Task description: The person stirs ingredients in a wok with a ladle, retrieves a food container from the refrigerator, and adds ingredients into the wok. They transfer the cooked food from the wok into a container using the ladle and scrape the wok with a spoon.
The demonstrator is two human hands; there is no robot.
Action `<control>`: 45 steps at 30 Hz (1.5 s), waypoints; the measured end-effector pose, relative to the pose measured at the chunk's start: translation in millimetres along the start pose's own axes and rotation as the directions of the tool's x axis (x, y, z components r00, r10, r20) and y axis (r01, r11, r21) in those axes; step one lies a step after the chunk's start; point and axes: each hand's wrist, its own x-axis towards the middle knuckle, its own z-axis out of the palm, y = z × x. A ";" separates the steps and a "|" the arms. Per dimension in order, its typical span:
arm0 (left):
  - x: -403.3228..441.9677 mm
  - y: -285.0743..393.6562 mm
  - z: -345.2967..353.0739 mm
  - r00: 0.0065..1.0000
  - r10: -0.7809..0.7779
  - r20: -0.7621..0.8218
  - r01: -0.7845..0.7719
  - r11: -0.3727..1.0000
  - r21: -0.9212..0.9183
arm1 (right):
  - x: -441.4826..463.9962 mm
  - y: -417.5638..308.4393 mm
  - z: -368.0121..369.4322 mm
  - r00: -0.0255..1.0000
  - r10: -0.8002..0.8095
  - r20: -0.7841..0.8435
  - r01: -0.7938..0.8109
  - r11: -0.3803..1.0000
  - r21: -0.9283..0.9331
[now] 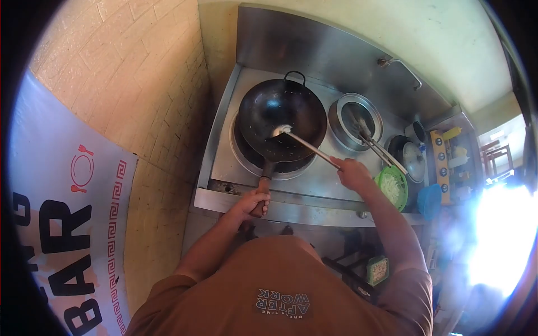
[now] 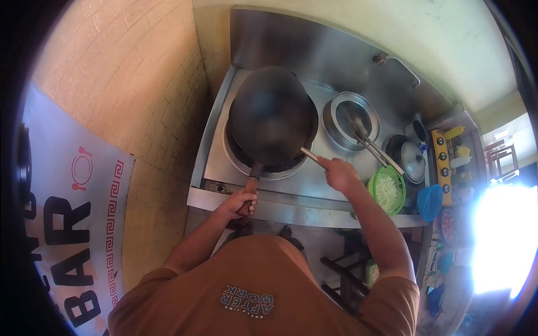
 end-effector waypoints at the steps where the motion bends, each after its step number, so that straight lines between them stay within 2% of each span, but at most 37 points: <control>1: 0.0 -0.4 1.5 1.000 0.003 -0.008 -0.003 1.000 -0.001 | -2.6 3.2 -4.5 0.999 -0.005 -0.033 0.006 1.000 0.019; 4: 2.8 -2.0 2.2 1.000 0.024 0.007 -0.024 1.000 -0.014 | 13.5 9.0 21.8 0.969 0.056 -0.241 0.004 0.970 0.244; 7: 3.1 -5.7 -0.8 0.999 0.031 0.012 -0.030 0.999 -0.029 | 19.5 19.8 68.3 0.955 0.093 -0.280 0.033 0.910 0.412; 10: 5.0 -4.3 0.9 0.999 0.036 0.018 -0.036 0.999 -0.036 | -6.8 -16.8 49.4 0.959 0.246 0.141 -0.276 0.693 0.666; 11: 3.3 -4.4 0.0 0.999 0.036 0.017 -0.036 0.999 -0.034 | -9.0 -25.4 41.4 0.942 0.256 0.218 -0.334 0.641 0.691; 14: 6.7 -8.1 -4.0 0.997 0.072 0.009 -0.072 0.997 0.004 | 2.3 -24.0 52.6 0.964 0.242 0.107 -0.244 0.656 0.714; 17: 5.8 -8.1 -3.9 0.998 0.061 0.012 -0.061 0.998 0.020 | 23.5 -5.5 85.0 0.959 0.213 -0.185 -0.058 0.790 0.611; 20: 6.4 -7.6 -5.1 0.999 0.040 0.008 -0.040 0.999 0.014 | 12.6 -14.6 71.2 0.974 0.207 -0.095 -0.104 0.775 0.624; 23: 5.4 -7.7 -3.3 0.998 0.058 -0.003 -0.059 0.998 -0.020 | 5.8 -17.7 80.7 0.993 0.118 -0.019 -0.076 0.747 0.661; 26: 6.0 -6.9 -5.0 0.999 0.048 -0.007 -0.048 0.999 -0.005 | -7.1 -40.2 65.5 0.953 0.136 0.270 -0.300 0.532 0.792; 29: 8.8 -9.0 -9.1 0.999 0.040 -0.013 -0.039 0.999 0.010 | -16.9 -45.7 64.6 0.920 0.084 0.382 -0.390 0.251 0.886; 32: 6.1 -7.1 -6.2 0.998 0.046 -0.038 -0.044 0.998 0.050 | -25.5 -46.9 65.1 0.931 0.089 0.355 -0.364 0.118 0.924; 35: 0.4 -4.8 0.0 0.995 0.080 -0.062 -0.075 0.994 0.079 | -25.0 -43.1 64.8 0.937 0.234 0.260 -0.305 0.185 0.934; 38: 0.0 -4.4 0.9 0.995 0.085 -0.042 -0.082 0.995 0.062 | -25.2 -46.1 61.8 0.925 0.329 0.193 -0.321 0.402 0.858; 41: 5.2 -8.6 -3.3 0.994 0.098 -0.045 -0.096 0.994 0.061 | -33.5 -63.7 71.9 0.909 0.311 0.276 -0.383 0.365 0.849; 44: 4.5 -7.8 -4.8 0.992 0.096 -0.082 -0.087 0.990 0.111 | -37.2 -82.2 82.5 0.924 0.163 0.346 -0.367 0.118 0.923; 45: 5.5 -7.9 -5.1 0.990 0.107 -0.087 -0.093 0.985 0.145 | -34.9 -83.0 85.4 0.931 0.144 0.336 -0.351 0.096 0.931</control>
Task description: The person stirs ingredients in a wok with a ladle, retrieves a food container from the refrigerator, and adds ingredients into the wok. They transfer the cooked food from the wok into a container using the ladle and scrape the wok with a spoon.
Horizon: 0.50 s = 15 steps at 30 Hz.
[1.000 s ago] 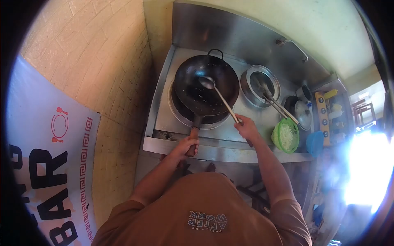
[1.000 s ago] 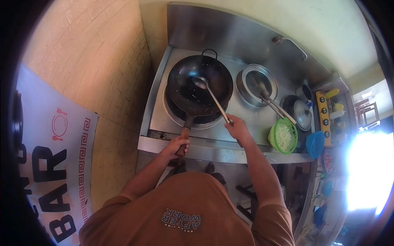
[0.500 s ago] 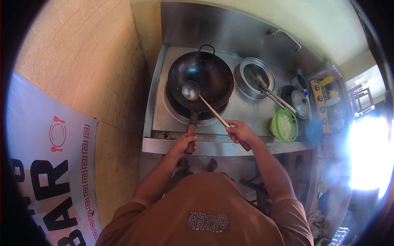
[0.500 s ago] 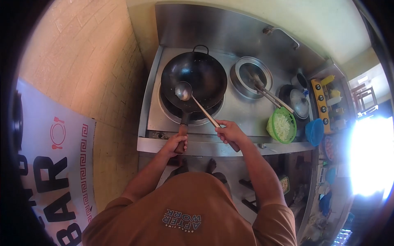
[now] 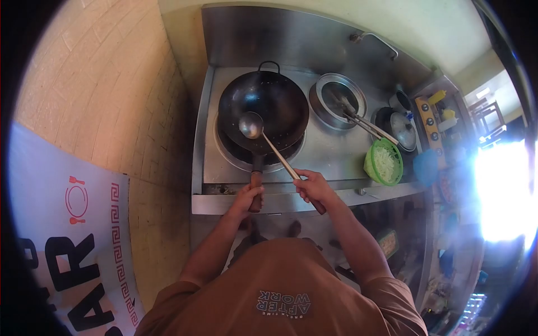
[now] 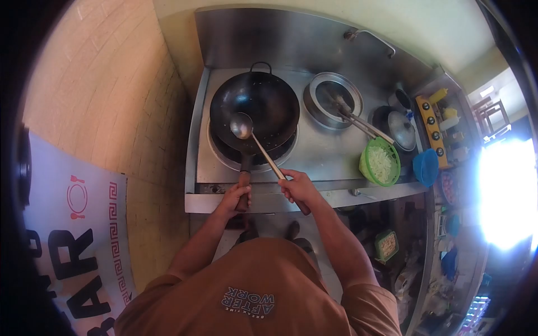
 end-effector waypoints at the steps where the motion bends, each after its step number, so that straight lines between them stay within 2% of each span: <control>1: 1.0 0.7 -0.7 1.000 0.012 -0.007 -0.011 0.999 0.035 | 5.6 0.5 0.4 0.998 -0.042 -0.052 0.039 0.998 -0.052; 3: -0.6 3.8 -1.3 0.998 0.038 -0.040 -0.034 0.995 0.098 | 22.5 -3.3 -2.2 0.980 -0.133 -0.149 0.109 0.982 -0.157; 5: -4.8 6.8 3.0 0.996 0.057 -0.071 -0.045 0.986 0.162 | 43.7 -13.6 -10.5 0.941 -0.242 -0.237 0.154 0.928 -0.338; 7: 10.1 5.2 -19.6 1.000 -0.011 -0.022 0.015 0.976 0.215 | 46.0 -35.4 -9.8 0.946 -0.182 -0.269 0.096 0.948 -0.302; 8: -2.4 18.0 -9.2 0.999 -0.005 -0.043 0.014 0.977 0.214 | 64.1 -21.8 -4.8 0.943 -0.120 -0.310 0.106 0.992 -0.061; 10: -8.2 32.8 -18.1 1.000 -0.002 -0.024 0.010 0.949 0.315 | 71.1 -26.4 3.4 0.979 -0.132 -0.157 0.101 0.976 -0.191; 12: -1.0 24.3 -38.2 0.966 0.172 -0.191 -0.097 0.931 0.352 | 72.9 -22.1 15.3 0.993 -0.119 -0.023 0.101 0.920 -0.378; 13: -21.0 36.2 -34.6 0.983 0.160 -0.095 -0.119 0.934 0.337 | 60.2 -7.3 20.6 0.963 -0.267 -0.047 0.224 0.883 -0.413; 14: -31.8 43.9 -46.8 0.991 0.130 -0.014 -0.119 0.946 0.300 | 44.4 5.0 25.8 0.934 -0.347 -0.082 0.282 0.858 -0.429; 15: -41.4 37.3 -48.4 0.991 0.136 -0.006 -0.131 0.968 0.215 | 33.7 37.8 19.5 0.878 -0.467 -0.104 0.372 0.803 -0.466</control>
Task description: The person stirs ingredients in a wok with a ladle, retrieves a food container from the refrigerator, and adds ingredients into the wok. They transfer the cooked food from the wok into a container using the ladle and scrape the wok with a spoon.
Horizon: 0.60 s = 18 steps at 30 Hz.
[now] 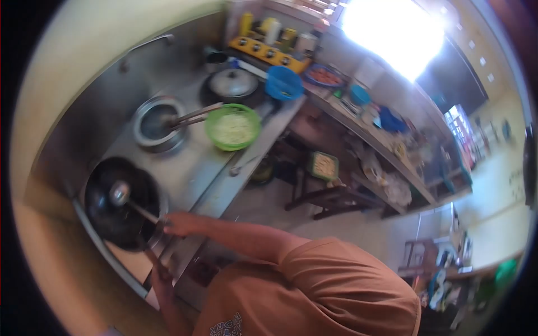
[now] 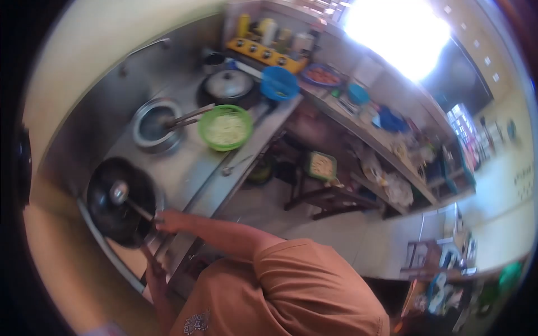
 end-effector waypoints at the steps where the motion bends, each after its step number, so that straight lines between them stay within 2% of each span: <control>1: -10.9 -5.4 -0.5 1.000 0.008 0.007 -0.007 0.996 -0.088 | -19.7 30.9 5.3 0.991 -0.113 -0.071 0.110 0.993 -0.039; 2: -27.5 -6.6 -10.6 0.967 -0.085 0.241 0.133 0.972 -0.192 | -56.3 54.1 1.0 0.997 -0.075 0.004 0.075 0.997 0.022; 3: -44.3 -8.0 -20.8 0.871 -0.171 0.460 0.300 0.927 -0.223 | -109.3 78.2 -4.6 0.995 -0.047 0.085 0.040 0.996 0.082; 4: -55.1 -19.9 -9.0 0.787 -0.305 0.536 0.424 0.898 -0.112 | -168.2 105.6 -6.8 0.989 -0.048 0.138 0.019 0.980 0.200; 5: -56.2 -41.7 10.7 0.754 -0.441 0.486 0.481 0.875 0.048 | -229.3 133.5 -14.7 0.951 0.013 0.308 -0.097 0.961 0.260; 6: -55.2 -67.6 28.9 0.720 -0.560 0.410 0.526 0.826 0.204 | -290.4 150.8 -23.8 0.858 0.172 0.484 -0.334 0.903 0.271; 7: -52.6 -96.4 54.4 0.697 -0.654 0.293 0.545 0.749 0.376 | -347.2 168.7 -32.3 0.784 0.254 0.566 -0.469 0.840 0.273; 9: -47.2 -161.7 110.3 0.646 -0.758 0.090 0.543 0.539 0.644 | -453.4 204.4 -36.6 0.756 0.442 0.482 -0.599 0.764 0.240; 11: -46.5 -217.2 157.4 0.616 -0.788 -0.015 0.482 0.361 0.798 | -537.5 237.3 -36.3 0.684 0.659 0.314 -0.725 0.662 0.191; 13: -48.9 -259.8 200.7 0.597 -0.799 -0.076 0.381 0.199 0.903 | -606.2 268.2 -39.5 0.521 0.841 0.144 -0.853 0.506 0.130; 16: -48.9 -290.6 263.8 0.605 -0.793 -0.073 0.151 0.024 0.988 | -702.7 333.2 -69.5 0.298 0.953 0.063 -0.935 0.304 -0.182; 18: -38.5 -290.3 320.5 0.691 -0.721 0.044 -0.096 -0.031 0.995 | -765.9 410.7 -78.5 0.257 0.958 -0.125 -0.941 0.278 0.195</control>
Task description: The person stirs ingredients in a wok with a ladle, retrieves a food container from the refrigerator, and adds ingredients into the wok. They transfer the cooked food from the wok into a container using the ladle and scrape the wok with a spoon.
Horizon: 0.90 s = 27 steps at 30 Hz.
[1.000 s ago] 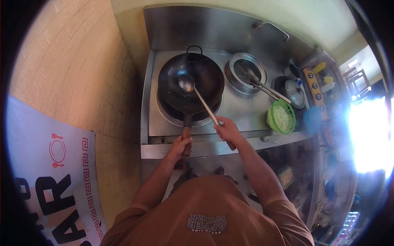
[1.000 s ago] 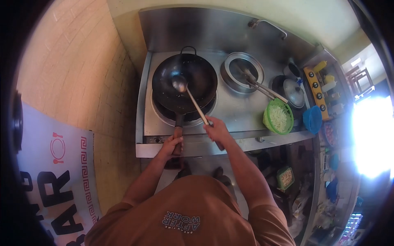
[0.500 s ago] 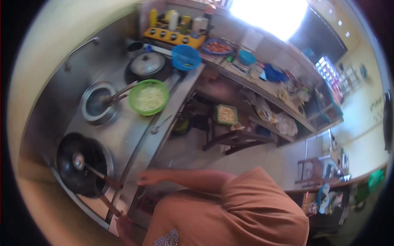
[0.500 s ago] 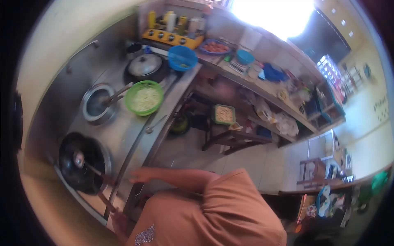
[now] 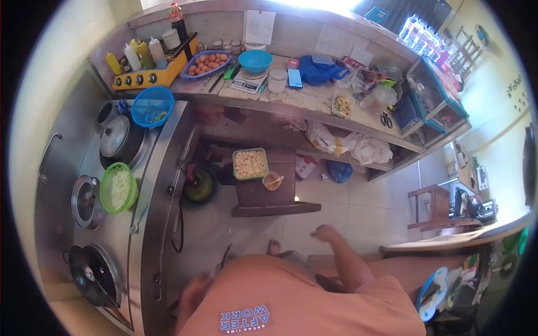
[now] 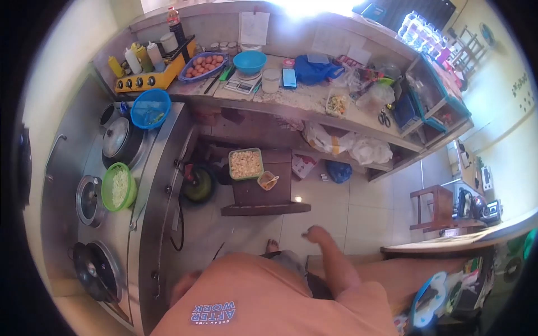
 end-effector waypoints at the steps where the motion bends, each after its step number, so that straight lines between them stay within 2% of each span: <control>1: -2.1 45.3 -8.7 0.984 0.116 -0.135 -0.097 0.985 0.144 | 5.9 24.4 -32.7 0.986 -0.123 -0.109 0.134 0.986 0.100; 2: -20.6 117.9 -13.5 0.938 0.215 -0.273 -0.133 0.948 0.291 | -29.5 14.0 -85.8 0.969 0.074 -0.235 0.016 0.932 0.363; 3: -8.6 151.8 -16.6 0.852 0.405 -0.331 -0.241 0.866 0.439 | -20.8 26.8 -111.4 0.930 0.100 -0.353 0.035 0.934 0.356; 4: -9.2 193.7 -9.0 0.749 0.543 -0.379 -0.367 0.817 0.445 | -33.3 22.5 -145.6 0.872 0.111 -0.477 0.156 0.860 0.485; 5: -8.4 234.6 6.7 0.611 0.671 -0.419 -0.494 0.738 0.460 | -17.2 25.7 -165.2 0.733 0.120 -0.670 0.300 0.826 0.477; 7: 17.8 282.9 40.0 0.456 0.818 -0.351 -0.633 0.575 0.519 | -20.1 -8.4 -232.4 0.643 0.180 -0.745 0.426 0.723 0.543; 10: 39.9 333.6 90.9 0.446 0.861 -0.245 -0.662 0.501 0.558 | 12.3 -56.8 -319.2 0.565 0.130 -0.815 0.552 0.675 0.489; 11: 39.8 345.1 99.4 0.465 0.844 -0.266 -0.622 0.525 0.580 | 42.1 -68.8 -340.2 0.536 0.127 -0.834 0.594 0.646 0.480; 13: 32.9 365.2 113.7 0.502 0.811 -0.300 -0.538 0.564 0.626 | 104.7 -89.2 -389.2 0.530 0.126 -0.839 0.499 0.753 0.429; 17: 46.1 360.7 119.6 0.504 0.731 -0.460 -0.456 0.677 0.577 | 248.5 -113.4 -472.8 0.526 0.155 -0.836 0.493 0.745 0.449; 20: 54.3 357.7 128.1 0.503 0.632 -0.590 -0.392 0.775 0.495 | 279.0 -130.6 -504.1 0.630 0.182 -0.755 0.372 0.782 0.500; 21: 53.1 365.6 128.9 0.542 0.571 -0.617 -0.386 0.821 0.421 | 279.3 -136.2 -512.9 0.671 0.187 -0.717 0.320 0.800 0.508; 23: 47.4 381.1 130.9 0.607 0.439 -0.662 -0.363 0.894 0.261 | 297.9 -148.5 -515.8 0.685 0.165 -0.709 0.262 0.853 0.451; 26: 52.5 375.2 132.0 0.615 0.352 -0.706 -0.427 0.901 0.078 | 306.5 -163.7 -517.3 0.689 0.201 -0.696 0.201 0.869 0.451; 27: 52.6 376.0 131.8 0.606 0.360 -0.709 -0.432 0.898 0.088 | 310.2 -165.5 -513.8 0.670 0.206 -0.713 0.193 0.879 0.436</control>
